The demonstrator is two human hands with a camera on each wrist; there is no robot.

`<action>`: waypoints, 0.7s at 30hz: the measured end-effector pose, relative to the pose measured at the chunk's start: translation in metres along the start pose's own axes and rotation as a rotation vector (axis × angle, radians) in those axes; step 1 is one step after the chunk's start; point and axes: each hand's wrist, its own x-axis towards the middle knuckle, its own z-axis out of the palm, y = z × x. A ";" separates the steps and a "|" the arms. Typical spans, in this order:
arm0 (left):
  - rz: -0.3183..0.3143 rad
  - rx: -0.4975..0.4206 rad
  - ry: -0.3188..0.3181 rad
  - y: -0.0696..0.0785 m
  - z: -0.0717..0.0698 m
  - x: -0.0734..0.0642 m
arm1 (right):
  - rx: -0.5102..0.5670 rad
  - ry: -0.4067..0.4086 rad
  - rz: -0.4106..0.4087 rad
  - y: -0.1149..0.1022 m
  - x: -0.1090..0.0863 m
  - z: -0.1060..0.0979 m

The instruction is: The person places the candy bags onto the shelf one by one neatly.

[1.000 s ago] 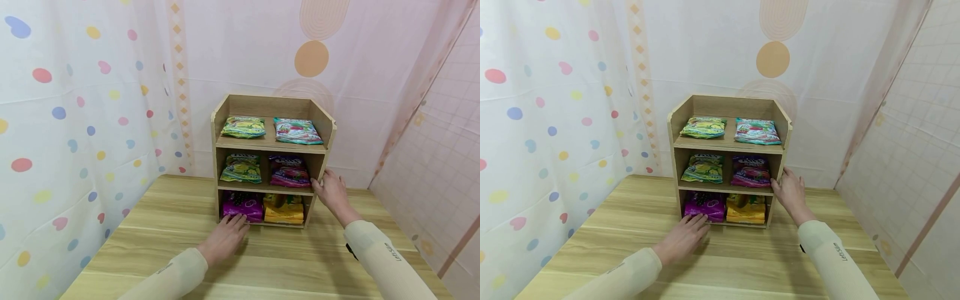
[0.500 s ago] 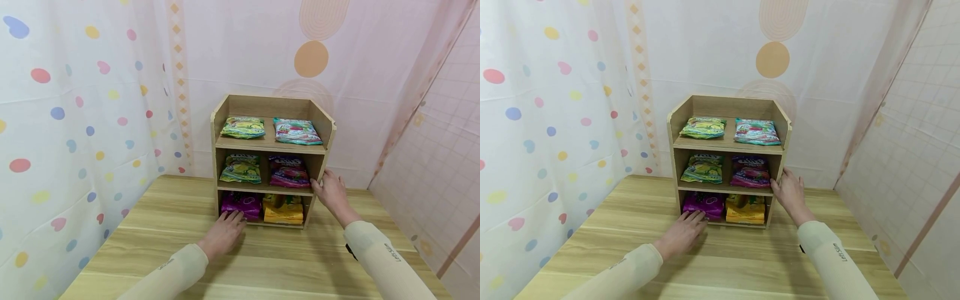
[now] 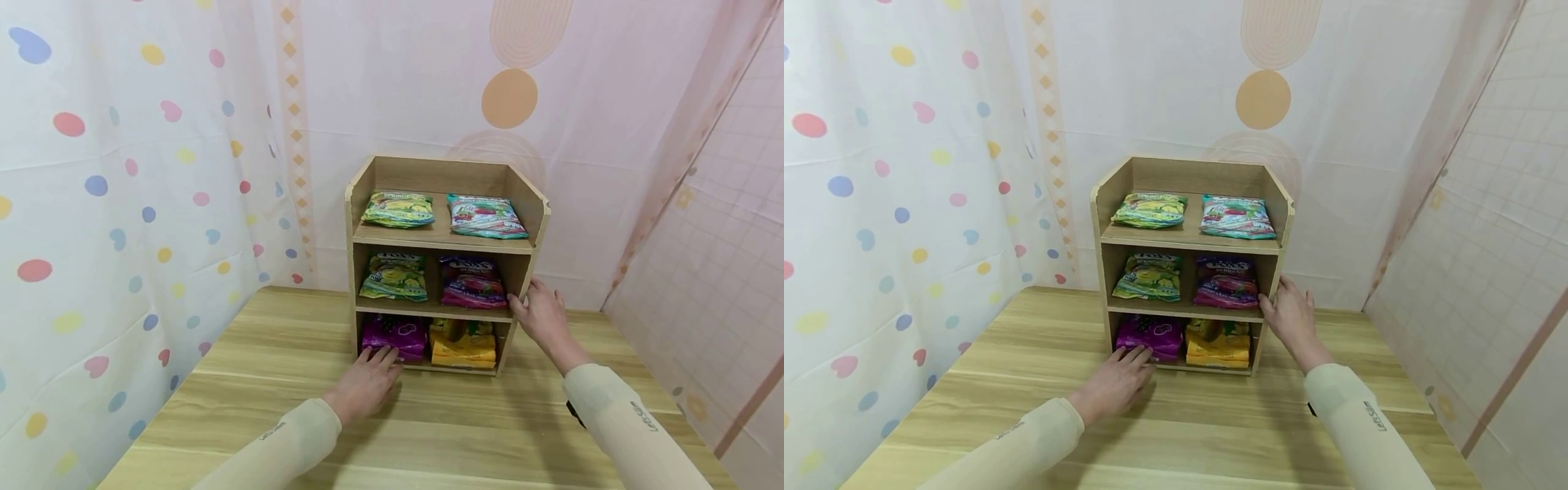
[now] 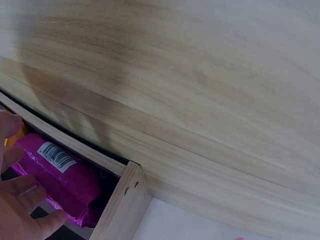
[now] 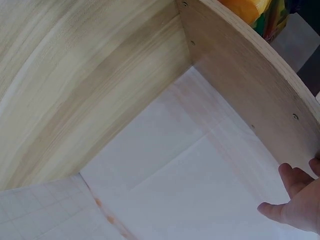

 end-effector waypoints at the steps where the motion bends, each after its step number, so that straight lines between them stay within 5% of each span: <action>1: 0.003 0.007 -0.003 0.000 0.000 0.000 | -0.001 -0.002 0.000 0.000 -0.001 0.000; 12: 0.014 0.033 -0.018 0.000 -0.003 -0.002 | -0.027 -0.011 -0.015 0.000 -0.003 0.000; 17: -0.035 -0.191 0.097 -0.002 -0.005 -0.014 | -0.145 -0.080 -0.046 0.004 -0.021 0.004; 21: -0.191 -0.357 0.134 -0.008 -0.008 -0.032 | -0.238 -0.111 -0.044 0.008 -0.059 0.016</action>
